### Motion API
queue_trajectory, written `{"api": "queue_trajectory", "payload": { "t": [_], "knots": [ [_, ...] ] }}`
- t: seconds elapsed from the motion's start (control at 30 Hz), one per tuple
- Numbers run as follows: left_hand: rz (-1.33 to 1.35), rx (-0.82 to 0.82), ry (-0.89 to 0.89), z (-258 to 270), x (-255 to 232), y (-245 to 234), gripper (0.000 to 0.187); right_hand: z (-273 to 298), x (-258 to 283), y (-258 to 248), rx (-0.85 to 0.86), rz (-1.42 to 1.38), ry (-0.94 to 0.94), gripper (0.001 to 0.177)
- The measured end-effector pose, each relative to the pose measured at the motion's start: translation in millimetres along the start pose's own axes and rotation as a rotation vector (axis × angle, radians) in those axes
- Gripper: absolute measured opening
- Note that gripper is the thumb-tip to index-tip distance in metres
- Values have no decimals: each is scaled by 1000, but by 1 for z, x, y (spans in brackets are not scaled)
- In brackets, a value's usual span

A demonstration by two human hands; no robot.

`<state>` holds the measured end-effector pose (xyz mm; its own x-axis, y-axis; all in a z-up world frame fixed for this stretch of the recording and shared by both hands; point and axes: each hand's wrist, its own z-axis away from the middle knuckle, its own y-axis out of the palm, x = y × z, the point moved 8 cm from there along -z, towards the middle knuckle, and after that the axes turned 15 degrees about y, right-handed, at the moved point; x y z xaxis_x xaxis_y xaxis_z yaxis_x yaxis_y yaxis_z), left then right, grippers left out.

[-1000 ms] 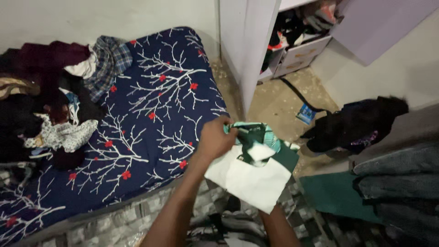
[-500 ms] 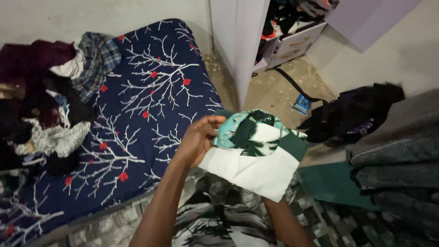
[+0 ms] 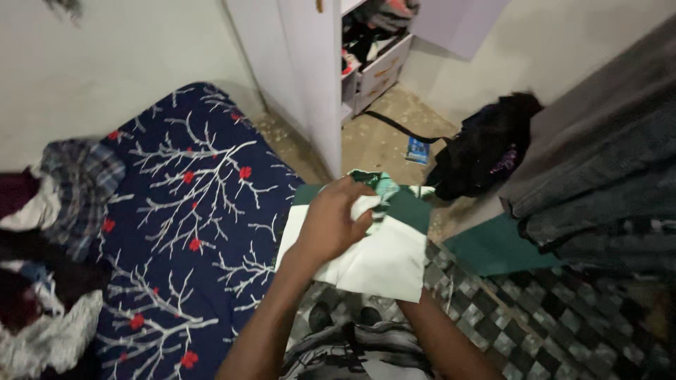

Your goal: The person folds a green shirt and a black garment by hand on a bed and places them into a closet.

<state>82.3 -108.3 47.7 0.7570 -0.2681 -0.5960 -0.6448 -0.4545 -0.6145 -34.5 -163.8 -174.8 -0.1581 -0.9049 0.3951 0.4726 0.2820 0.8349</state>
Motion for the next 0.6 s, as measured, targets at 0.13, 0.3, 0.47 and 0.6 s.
{"api": "queue_trajectory", "payload": {
  "t": [0.13, 0.3, 0.47, 0.6],
  "knots": [
    [-106, 54, 135, 15, -16, 14, 25, -11, -1, 8, -12, -5, -34, 53],
    [3, 35, 409, 23, -43, -3, 24, -17, 1, 9, -28, -30, -72, 55],
    [461, -462, -366, 75, 84, -49, 22, -2, 0, -8, -73, -66, -120, 57],
    [786, -390, -770, 117, 193, -21, 50, 9, -1, -21, -112, -93, -147, 59]
  ]
}}
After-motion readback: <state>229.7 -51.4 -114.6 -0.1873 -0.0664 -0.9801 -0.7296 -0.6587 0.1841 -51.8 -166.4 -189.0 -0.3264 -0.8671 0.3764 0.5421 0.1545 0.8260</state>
